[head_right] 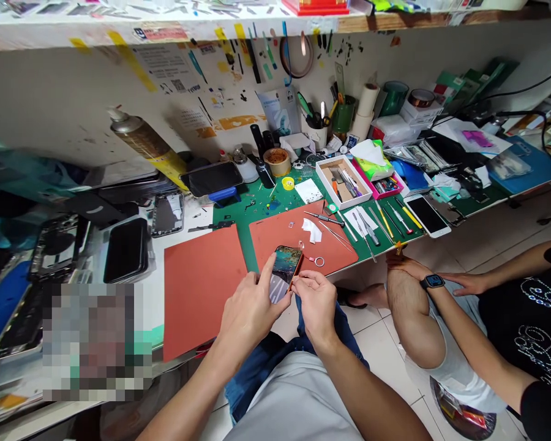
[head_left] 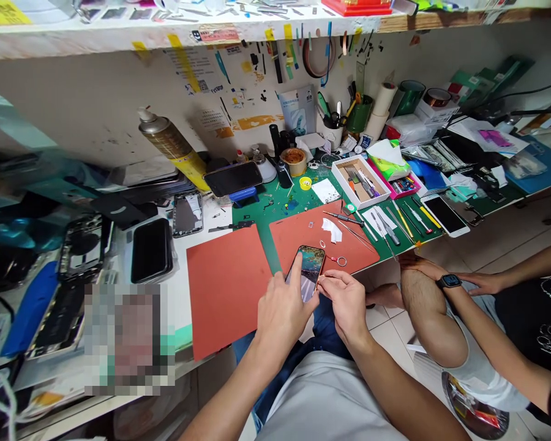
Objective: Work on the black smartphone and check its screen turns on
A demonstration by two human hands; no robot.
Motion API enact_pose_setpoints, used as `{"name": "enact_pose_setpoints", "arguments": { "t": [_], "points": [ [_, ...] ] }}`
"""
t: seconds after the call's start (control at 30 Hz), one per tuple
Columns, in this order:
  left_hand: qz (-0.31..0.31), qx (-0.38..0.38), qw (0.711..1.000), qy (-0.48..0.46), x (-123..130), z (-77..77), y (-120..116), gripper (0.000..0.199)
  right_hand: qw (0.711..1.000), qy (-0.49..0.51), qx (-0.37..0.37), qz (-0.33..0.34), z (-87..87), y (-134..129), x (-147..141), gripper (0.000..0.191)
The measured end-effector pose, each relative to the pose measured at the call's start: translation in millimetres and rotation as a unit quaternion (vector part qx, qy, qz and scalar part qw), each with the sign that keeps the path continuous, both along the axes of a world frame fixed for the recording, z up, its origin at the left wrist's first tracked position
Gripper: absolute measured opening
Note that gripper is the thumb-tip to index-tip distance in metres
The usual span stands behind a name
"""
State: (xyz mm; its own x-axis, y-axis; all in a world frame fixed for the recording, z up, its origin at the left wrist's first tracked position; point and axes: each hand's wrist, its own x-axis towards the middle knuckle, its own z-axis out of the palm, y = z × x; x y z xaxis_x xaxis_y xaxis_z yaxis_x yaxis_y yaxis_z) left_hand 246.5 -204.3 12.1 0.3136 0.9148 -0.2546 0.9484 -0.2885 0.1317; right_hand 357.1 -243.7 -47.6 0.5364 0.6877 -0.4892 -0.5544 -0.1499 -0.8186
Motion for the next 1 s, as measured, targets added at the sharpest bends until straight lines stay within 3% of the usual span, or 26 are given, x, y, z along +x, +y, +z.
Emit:
{"name": "enact_pose_setpoints", "arguments": {
  "t": [0.4, 0.7, 1.0],
  "points": [
    [0.013, 0.014, 1.000, 0.012, 17.7, 2.9, -7.5, 0.081, 0.998, -0.057, -0.003, -0.016, -10.0, -6.9, -4.4, 0.041],
    [0.035, -0.024, 0.999, -0.012, 21.9, 9.1, -4.3, 0.078, 0.990, -0.142, -0.019, 0.009, -4.5, -11.7, -4.1, 0.034],
    [0.023, -0.039, 0.997, -0.057, 5.1, -0.3, 3.4, 0.083, 0.998, 0.032, 0.034, 0.047, 4.5, -3.2, 4.6, 0.041]
  ]
}}
